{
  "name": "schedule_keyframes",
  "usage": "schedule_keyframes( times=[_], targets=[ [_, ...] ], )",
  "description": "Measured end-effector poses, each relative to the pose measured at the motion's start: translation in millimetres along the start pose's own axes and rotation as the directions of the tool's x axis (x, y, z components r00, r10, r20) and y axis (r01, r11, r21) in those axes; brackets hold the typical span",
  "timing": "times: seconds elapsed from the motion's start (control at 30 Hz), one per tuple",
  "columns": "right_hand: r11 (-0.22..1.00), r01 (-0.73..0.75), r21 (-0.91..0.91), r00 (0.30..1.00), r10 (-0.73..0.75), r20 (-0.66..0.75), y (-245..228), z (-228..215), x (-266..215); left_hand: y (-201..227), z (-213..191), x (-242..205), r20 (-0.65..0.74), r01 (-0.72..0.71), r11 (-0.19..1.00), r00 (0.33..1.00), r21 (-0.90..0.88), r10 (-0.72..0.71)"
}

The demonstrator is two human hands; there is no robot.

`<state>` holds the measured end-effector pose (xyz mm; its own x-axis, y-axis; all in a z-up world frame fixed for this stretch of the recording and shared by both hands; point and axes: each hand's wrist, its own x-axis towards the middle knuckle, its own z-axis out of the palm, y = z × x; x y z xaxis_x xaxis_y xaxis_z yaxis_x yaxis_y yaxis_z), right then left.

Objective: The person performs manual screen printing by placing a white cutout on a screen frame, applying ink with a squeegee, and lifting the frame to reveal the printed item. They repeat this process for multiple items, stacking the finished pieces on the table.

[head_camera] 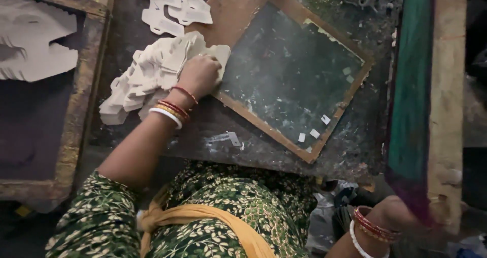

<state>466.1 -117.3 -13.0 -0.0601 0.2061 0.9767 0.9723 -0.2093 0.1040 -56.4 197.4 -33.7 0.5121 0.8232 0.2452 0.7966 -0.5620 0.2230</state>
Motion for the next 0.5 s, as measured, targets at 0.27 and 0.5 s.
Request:
schedule_keyframes(
  times=[0.27, 0.5],
  targets=[
    [0.972, -0.190, 0.140, 0.982, 0.187, 0.034, -11, 0, 6, 79, -32, -4, -0.202, 0.080, 0.969, 0.971, -0.233, -0.129],
    [0.940, 0.099, -0.325, 0.993, -0.070, 0.100, -9, -11, -4, 179, 97, -12, -0.079, -0.264, 0.902, 0.964, -0.342, 0.253]
  ],
)
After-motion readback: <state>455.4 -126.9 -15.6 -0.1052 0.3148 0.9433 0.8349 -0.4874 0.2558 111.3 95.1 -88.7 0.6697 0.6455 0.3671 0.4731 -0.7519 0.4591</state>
